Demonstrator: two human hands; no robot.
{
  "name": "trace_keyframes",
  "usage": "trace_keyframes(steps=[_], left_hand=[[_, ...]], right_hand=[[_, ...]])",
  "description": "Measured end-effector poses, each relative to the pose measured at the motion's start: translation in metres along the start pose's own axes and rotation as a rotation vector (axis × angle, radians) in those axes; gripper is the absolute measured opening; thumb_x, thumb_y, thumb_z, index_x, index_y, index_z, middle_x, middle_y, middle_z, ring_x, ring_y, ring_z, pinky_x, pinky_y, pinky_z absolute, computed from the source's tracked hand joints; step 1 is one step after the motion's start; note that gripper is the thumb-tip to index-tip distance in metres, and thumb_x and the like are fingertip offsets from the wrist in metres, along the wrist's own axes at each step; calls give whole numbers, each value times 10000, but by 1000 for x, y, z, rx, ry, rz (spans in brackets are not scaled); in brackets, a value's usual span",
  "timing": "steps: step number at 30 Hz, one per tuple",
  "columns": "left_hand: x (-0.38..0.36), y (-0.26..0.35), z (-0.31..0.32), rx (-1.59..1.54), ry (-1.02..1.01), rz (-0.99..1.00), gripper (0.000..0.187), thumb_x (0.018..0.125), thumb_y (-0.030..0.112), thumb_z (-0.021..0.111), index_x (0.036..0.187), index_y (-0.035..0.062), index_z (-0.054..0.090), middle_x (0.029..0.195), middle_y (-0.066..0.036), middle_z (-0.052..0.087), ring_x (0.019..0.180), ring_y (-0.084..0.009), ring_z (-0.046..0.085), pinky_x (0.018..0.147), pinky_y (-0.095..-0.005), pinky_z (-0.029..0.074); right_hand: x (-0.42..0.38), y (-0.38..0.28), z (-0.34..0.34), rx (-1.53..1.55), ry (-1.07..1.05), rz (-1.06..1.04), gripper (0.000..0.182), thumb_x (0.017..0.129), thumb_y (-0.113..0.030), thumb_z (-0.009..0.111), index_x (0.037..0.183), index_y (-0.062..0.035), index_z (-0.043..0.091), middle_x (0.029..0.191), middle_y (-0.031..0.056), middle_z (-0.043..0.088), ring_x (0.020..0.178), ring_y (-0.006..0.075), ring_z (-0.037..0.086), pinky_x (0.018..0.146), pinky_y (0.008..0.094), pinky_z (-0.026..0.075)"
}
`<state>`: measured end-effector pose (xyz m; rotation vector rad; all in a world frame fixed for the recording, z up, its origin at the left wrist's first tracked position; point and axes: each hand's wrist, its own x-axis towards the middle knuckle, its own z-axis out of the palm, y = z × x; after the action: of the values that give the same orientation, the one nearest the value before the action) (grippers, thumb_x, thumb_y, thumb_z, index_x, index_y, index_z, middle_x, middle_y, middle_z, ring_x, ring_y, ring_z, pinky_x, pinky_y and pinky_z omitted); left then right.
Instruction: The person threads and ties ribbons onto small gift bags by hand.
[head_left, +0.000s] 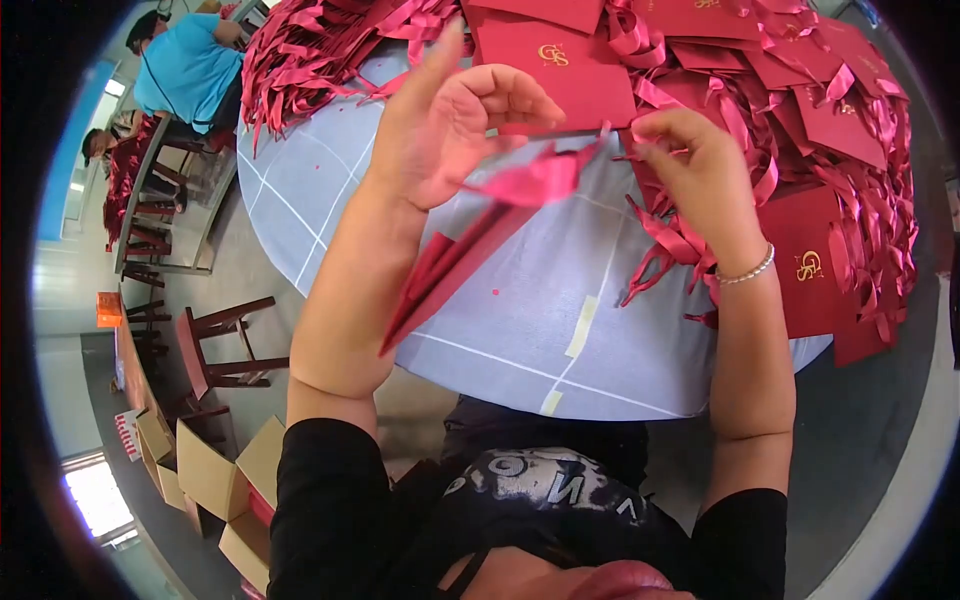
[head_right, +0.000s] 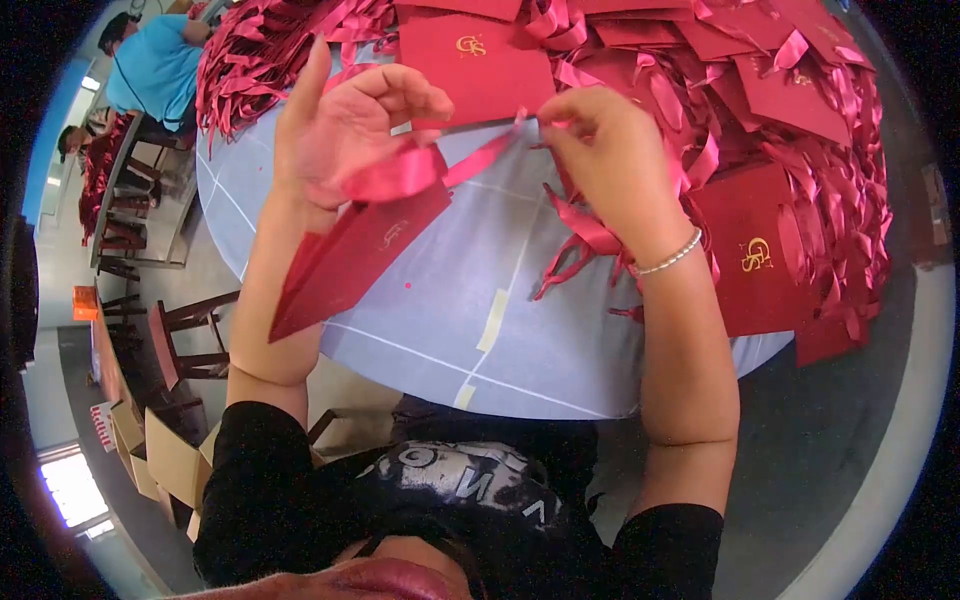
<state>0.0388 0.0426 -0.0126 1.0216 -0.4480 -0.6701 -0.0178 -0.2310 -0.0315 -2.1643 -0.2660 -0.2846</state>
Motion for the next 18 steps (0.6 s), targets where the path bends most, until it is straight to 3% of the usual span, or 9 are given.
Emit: trace_keyframes(steps=[2,3,6,7,11,14,18], left_hand=[[-3,0,3,399,40,38,668,896,622,552,1208,33,610,1249,-144,640,1215,-241,582,1039,-430,434],[-8,5,11,534,-132,85,591,801,437,741,1227,44,623,1307,-127,617,1254,-250,560,1061,-412,411],[-11,4,24,990,-425,185,581,721,281,843,1216,54,640,1336,-139,597,1270,-275,543,1086,-408,390],[-10,-1,27,1131,-486,199,602,686,236,859,1215,44,644,1362,-167,574,1292,-323,517,1096,-430,389],[-9,-23,31,1255,-569,155,636,701,256,836,1260,44,620,1405,-186,529,1329,-386,455,1118,-481,360],[-15,-26,44,1399,-504,282,694,681,296,851,1278,40,610,1376,-179,539,1328,-367,448,1115,-474,338],[-21,-31,63,1353,-628,281,702,641,307,874,1237,35,622,1202,-142,575,1205,-331,496,1065,-460,347]], right_hand=[[-5,6,6,-412,13,-356,212,789,-33,691,1000,-9,704,959,128,684,913,264,661,786,359,534],[-8,5,10,-537,-11,-341,231,746,0,660,976,-4,689,968,166,653,973,355,614,837,429,515],[-8,3,16,-670,-30,-259,128,780,-10,644,907,-5,658,934,150,632,943,347,602,832,426,509],[-8,5,16,-651,-12,-265,106,792,-20,641,897,-8,645,928,149,625,934,351,597,829,429,507],[-6,9,19,-539,73,-269,70,860,-60,621,912,-14,607,917,157,627,912,366,600,805,446,500],[-3,2,20,-357,126,-163,79,913,-81,605,955,-18,581,892,167,652,866,376,627,751,465,499],[-3,4,25,-164,166,-99,73,944,-80,591,983,-26,560,832,164,674,764,380,657,662,459,507]])
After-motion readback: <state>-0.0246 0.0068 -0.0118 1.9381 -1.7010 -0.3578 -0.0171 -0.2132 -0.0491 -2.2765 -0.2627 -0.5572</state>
